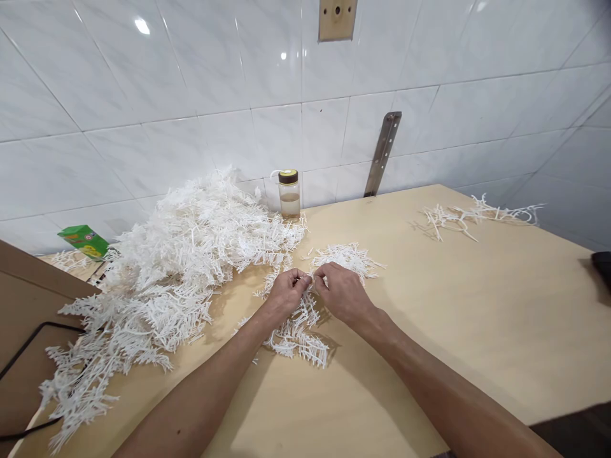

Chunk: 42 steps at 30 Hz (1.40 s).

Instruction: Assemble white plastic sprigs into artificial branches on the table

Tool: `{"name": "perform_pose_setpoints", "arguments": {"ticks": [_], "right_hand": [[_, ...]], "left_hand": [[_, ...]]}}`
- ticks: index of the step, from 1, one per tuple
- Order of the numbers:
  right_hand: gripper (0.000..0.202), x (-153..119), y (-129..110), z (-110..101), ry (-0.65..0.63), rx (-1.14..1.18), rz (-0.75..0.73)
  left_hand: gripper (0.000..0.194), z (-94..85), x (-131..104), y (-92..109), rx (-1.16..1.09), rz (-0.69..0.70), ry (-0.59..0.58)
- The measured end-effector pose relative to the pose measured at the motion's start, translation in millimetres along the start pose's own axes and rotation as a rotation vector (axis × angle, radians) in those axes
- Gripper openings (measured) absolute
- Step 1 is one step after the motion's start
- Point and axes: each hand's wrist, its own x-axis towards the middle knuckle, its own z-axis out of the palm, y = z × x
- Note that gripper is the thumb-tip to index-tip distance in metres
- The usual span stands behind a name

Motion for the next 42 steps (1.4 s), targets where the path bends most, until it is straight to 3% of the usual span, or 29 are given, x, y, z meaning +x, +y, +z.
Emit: {"name": "perform_pose_setpoints", "arguments": {"ticks": [3,10,13,18,21,33,42], "right_hand": [[0.018,3.7,11.7,-2.8,0.104,-0.096,0.023],[0.017,11.6,38.6,-21.7,0.21,0.087,0.216],[0.022,10.3,34.4,-22.9,0.169,0.195,0.226],[0.03,4.3,13.8,-19.8,-0.12,0.402,0.117],[0.025,2.3,6.8,-18.6,-0.201,0.437,0.12],[0.026,2.1,9.3,-17.5,-0.177,0.568,0.218],[0.022,4.1,11.5,-15.2,-0.153,0.663,0.333]], "left_hand": [[0.029,0.9,-1.2,1.4,-0.043,0.014,0.005],[0.036,-2.4,0.6,4.4,-0.224,-0.043,0.053],[0.036,-3.6,0.4,7.3,-0.318,-0.06,0.005],[0.034,-3.2,1.4,5.6,-0.32,-0.043,-0.009],[0.033,-2.7,3.2,1.6,-0.284,-0.033,0.03],[0.037,-2.6,1.1,8.7,-0.364,-0.069,0.068],[0.034,-0.4,-1.3,6.5,-0.184,0.036,-0.094]]}}
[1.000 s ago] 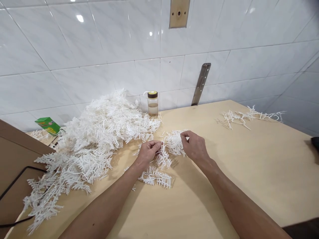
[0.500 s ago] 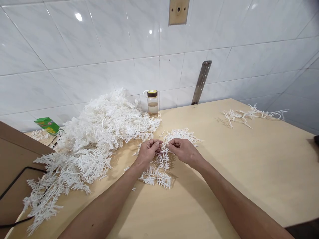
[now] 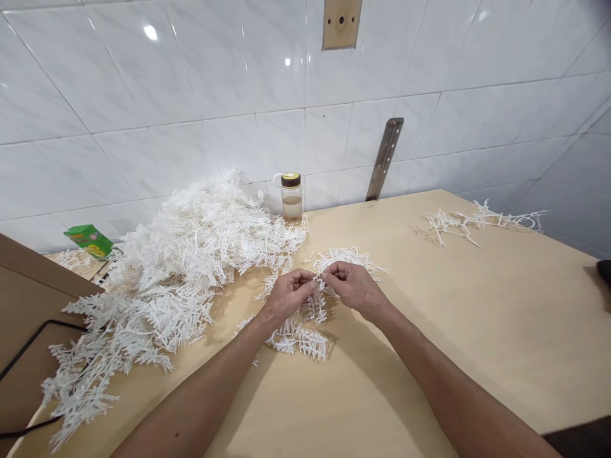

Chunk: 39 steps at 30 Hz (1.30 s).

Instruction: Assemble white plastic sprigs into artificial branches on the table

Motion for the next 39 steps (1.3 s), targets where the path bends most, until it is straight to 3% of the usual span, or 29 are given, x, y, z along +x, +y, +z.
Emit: {"name": "perform_pose_setpoints", "arguments": {"ticks": [8,15,18,24,30,35,39], "right_hand": [[0.025,-1.3,-0.4,0.5,-0.041,0.163,0.007],[0.032,-1.9,3.3,2.8,-0.105,0.284,-0.005],[0.034,-0.5,7.8,5.0,-0.086,0.266,0.027],[0.026,-1.7,8.8,5.8,-0.165,0.156,0.072],[0.02,-3.7,4.3,7.1,-0.111,0.058,0.051],[0.017,-4.6,2.6,7.9,-0.097,0.04,0.032],[0.018,-5.9,0.7,3.2,-0.16,0.02,0.015]], "left_hand": [[0.032,-0.5,-4.8,9.6,0.155,-0.046,-0.07],[0.03,-3.7,0.8,1.0,0.103,-0.035,-0.002],[0.026,-3.2,3.0,-2.4,0.143,-0.023,0.027],[0.016,-2.3,3.7,-4.1,0.278,-0.022,0.109],[0.011,-2.0,3.9,-7.2,0.427,0.016,0.156],[0.006,-1.6,2.7,-4.0,0.283,-0.021,0.118],[0.015,-1.2,-0.7,6.0,0.052,-0.115,0.031]]}}
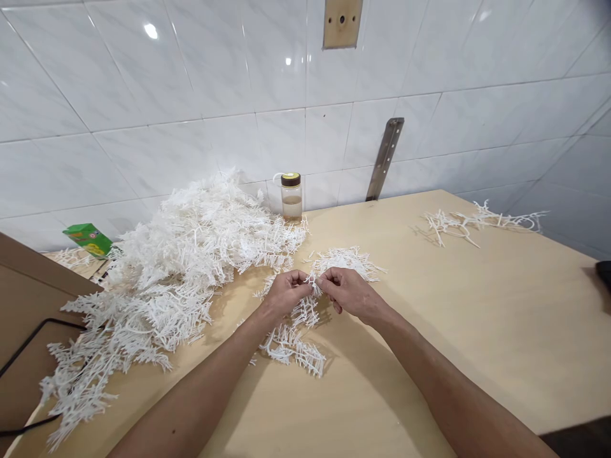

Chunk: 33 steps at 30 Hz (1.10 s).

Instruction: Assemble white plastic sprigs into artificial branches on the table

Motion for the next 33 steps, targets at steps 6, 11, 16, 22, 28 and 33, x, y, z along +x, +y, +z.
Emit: {"name": "perform_pose_setpoints", "arguments": {"ticks": [6,11,16,22,28,33], "right_hand": [[0.017,-4.3,-7.6,-3.5,-0.017,-0.102,-0.067],[0.017,-4.8,-8.6,-1.0,-0.007,-0.19,-0.078],[0.014,-3.3,-6.8,4.5,0.048,-0.422,-0.148],[0.011,-5.3,-8.5,23.5,0.146,-0.742,-0.166],[0.011,1.7,-2.5,8.7,0.283,-0.669,-0.011],[0.009,3.6,-0.2,-8.9,0.384,-0.41,-0.105]], "left_hand": [[0.031,-2.4,-1.2,3.1,-0.153,-0.05,-0.064],[0.04,-3.3,0.4,-2.1,-0.06,0.005,-0.012],[0.036,-0.6,2.3,-6.9,0.032,0.013,0.051],[0.027,5.2,5.5,-10.8,0.336,0.064,0.161],[0.032,3.0,-0.9,-5.8,0.204,0.176,0.204],[0.039,2.8,-2.4,-5.1,0.028,0.093,0.124]]}}
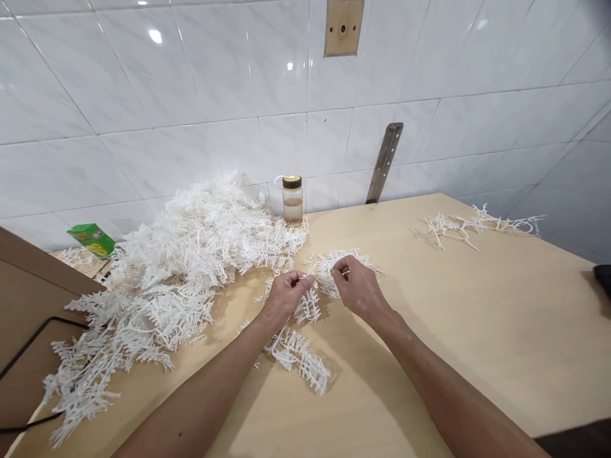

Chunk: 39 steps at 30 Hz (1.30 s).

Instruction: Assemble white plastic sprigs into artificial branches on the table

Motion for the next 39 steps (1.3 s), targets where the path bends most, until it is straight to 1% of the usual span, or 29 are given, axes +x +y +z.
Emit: {"name": "perform_pose_setpoints", "arguments": {"ticks": [2,6,7,8,11,13,15,19,25,32,36,39], "right_hand": [[0.013,-1.4,-2.2,-0.6,-0.029,0.092,0.013],[0.025,-5.3,-8.5,3.0,-0.228,0.209,0.079],[0.027,-5.8,-9.4,4.3,-0.257,0.209,0.09],[0.028,-6.1,-10.0,5.6,-0.261,0.197,0.084],[0.026,-6.8,-11.5,8.0,-0.209,0.141,-0.001],[0.027,-7.7,-13.5,8.4,-0.23,0.166,-0.021],[0.028,-9.0,-16.1,8.2,-0.267,0.19,0.007],[0.028,-11.0,-17.9,9.1,-0.29,0.217,0.061],[0.029,-10.2,-8.0,16.6,-0.333,0.384,0.124],[0.028,-8.6,-0.3,22.2,-0.357,0.448,0.172],[0.026,-9.1,-0.8,21.8,-0.365,0.488,0.186],[0.029,-9.7,-3.5,20.1,-0.395,0.515,0.2]], "left_hand": [[0.04,1.1,1.1,-1.9,-0.058,-0.031,-0.016],[0.04,1.9,4.1,-5.7,-0.164,-0.039,-0.005],[0.04,1.8,4.8,-6.5,-0.172,-0.038,-0.001],[0.04,1.7,5.3,-7.2,-0.174,-0.038,0.0],[0.039,1.5,6.5,-9.3,-0.159,-0.03,0.011],[0.037,1.7,6.9,-10.5,-0.134,-0.011,0.026],[0.035,1.9,7.0,-11.3,-0.098,0.015,0.038],[0.032,2.7,5.5,-10.8,-0.042,0.057,0.045],[0.029,3.4,3.1,-6.6,0.004,0.062,0.086],[0.028,3.4,4.4,-7.8,0.08,0.112,0.062],[0.029,3.3,5.7,-10.4,0.086,0.115,0.051],[0.029,3.3,5.7,-10.5,0.082,0.123,0.056]]}}
